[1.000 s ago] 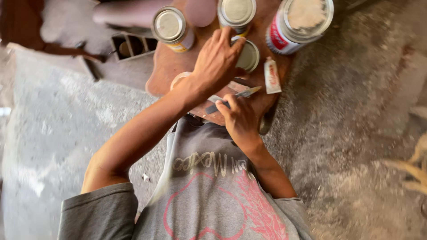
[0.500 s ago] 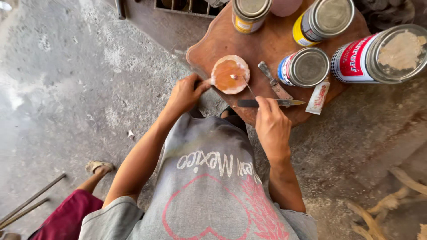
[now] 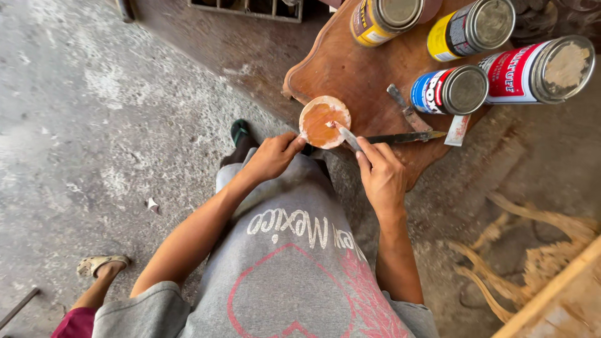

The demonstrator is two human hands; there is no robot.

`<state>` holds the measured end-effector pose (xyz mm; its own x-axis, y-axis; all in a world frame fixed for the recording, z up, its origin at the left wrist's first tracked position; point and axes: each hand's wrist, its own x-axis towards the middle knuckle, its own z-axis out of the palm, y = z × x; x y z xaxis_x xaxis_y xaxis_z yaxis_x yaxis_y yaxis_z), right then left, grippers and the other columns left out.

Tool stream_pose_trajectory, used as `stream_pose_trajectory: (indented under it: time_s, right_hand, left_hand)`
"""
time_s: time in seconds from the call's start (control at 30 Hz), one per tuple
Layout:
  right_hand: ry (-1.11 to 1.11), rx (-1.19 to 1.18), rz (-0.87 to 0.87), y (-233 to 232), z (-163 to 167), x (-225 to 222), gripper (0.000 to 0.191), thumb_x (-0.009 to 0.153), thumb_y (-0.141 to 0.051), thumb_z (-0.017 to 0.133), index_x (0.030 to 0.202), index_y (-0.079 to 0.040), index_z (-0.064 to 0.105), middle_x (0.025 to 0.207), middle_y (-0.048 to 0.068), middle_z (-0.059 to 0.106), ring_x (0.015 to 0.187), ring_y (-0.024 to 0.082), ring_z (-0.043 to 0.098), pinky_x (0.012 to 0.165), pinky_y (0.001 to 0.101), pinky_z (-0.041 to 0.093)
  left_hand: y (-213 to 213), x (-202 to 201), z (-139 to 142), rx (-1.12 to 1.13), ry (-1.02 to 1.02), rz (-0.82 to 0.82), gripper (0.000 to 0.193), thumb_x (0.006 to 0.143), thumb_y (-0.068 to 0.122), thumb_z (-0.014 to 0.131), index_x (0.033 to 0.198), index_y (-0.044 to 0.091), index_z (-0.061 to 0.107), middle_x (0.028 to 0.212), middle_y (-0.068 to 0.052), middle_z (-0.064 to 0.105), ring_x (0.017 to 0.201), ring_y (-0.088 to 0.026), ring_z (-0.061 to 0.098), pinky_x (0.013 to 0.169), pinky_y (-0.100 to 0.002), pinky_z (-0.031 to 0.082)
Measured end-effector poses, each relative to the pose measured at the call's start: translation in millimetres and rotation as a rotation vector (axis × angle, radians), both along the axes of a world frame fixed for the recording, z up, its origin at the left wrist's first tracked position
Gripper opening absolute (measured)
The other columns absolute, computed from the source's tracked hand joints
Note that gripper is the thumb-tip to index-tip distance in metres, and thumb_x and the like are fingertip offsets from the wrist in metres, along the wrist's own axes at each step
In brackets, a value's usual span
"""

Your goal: The person applies wood filler to dents and damaged spots on a paneled wooden door, holding a can of filler in one hand and spreading it with a small spatula in the other. They then walk to a small table, open several cans, and mix filler onto a board with the spatula.

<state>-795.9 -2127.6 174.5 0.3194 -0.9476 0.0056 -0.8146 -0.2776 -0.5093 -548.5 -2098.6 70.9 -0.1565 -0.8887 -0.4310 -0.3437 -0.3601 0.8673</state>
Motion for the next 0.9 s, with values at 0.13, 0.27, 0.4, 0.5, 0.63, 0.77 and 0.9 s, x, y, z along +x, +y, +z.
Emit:
stream_pose_trajectory:
  time_s: [0.13,0.27,0.4,0.5,0.63,0.77,0.9]
  right_hand:
    - [-0.017,-0.025,-0.032,9.7,3.8,-1.1,0.028,0.096,-0.005,0.072,0.123,-0.002,0.072,0.107,0.014,0.07,0.095,0.032,0.071,0.082,0.041,0.055]
    - [-0.018,-0.044,-0.044,17.1,1.2,3.6,0.028,0.096,-0.003,0.073,0.123,-0.001,0.072,0.109,0.015,0.071,0.097,0.033,0.071,0.085,0.0405,0.056]
    - [-0.048,-0.022,-0.059,15.0,-0.9,6.0,0.028,0.096,-0.002,0.072,0.124,0.0,0.071,0.111,0.015,0.071,0.098,0.033,0.071,0.085,0.0411,0.055]
    - [-0.007,-0.022,-0.042,6.9,0.9,2.9,0.026,0.096,-0.002,0.073,0.122,0.0,0.071,0.11,0.016,0.071,0.097,0.033,0.071,0.083,0.0415,0.055]
    - [0.001,0.036,0.034,-1.7,9.7,-2.0,0.025,0.096,-0.001,0.072,0.121,-0.002,0.073,0.108,0.014,0.071,0.096,0.031,0.071,0.083,0.0409,0.055]
    - [0.032,-0.066,0.148,-11.5,16.9,2.2,0.029,0.092,0.003,0.071,0.12,-0.005,0.074,0.11,0.011,0.069,0.1,0.03,0.068,0.087,0.0416,0.055]
    - [0.19,-0.131,0.231,-15.5,30.8,4.6,0.026,0.089,0.004,0.074,0.113,-0.007,0.078,0.11,0.008,0.068,0.096,0.03,0.063,0.084,0.0419,0.053]
  left_hand:
    - [-2.6,-7.3,-5.1,0.009,-0.051,-0.036,0.049,0.104,0.045,0.05,0.099,0.001,0.07,0.091,-0.027,0.071,0.094,-0.047,0.067,0.082,-0.056,0.051]
    - [-3.3,-11.3,-9.5,-0.009,-0.077,-0.047,0.049,0.102,0.047,0.05,0.099,0.002,0.069,0.092,-0.028,0.071,0.091,-0.049,0.067,0.081,-0.059,0.051]
    - [-1.0,-13.9,-8.5,-0.002,-0.055,-0.037,0.05,0.105,0.048,0.049,0.097,0.001,0.065,0.09,-0.029,0.07,0.09,-0.05,0.066,0.08,-0.06,0.05]
    - [0.6,-16.8,-3.1,0.004,-0.085,-0.01,0.05,0.103,0.048,0.049,0.096,0.002,0.065,0.089,-0.028,0.07,0.088,-0.049,0.067,0.079,-0.06,0.05]
    - [0.4,-16.4,3.6,0.038,-0.108,-0.001,0.049,0.103,0.049,0.051,0.098,0.003,0.068,0.089,-0.028,0.07,0.088,-0.049,0.067,0.079,-0.06,0.05]
    - [-0.6,-15.6,7.9,0.041,-0.087,0.041,0.047,0.101,0.048,0.053,0.103,0.005,0.07,0.088,-0.027,0.071,0.087,-0.048,0.068,0.079,-0.059,0.051]
    - [1.1,-16.5,9.9,0.035,-0.087,0.067,0.047,0.1,0.049,0.053,0.102,0.005,0.072,0.087,-0.026,0.072,0.086,-0.047,0.068,0.078,-0.058,0.052]
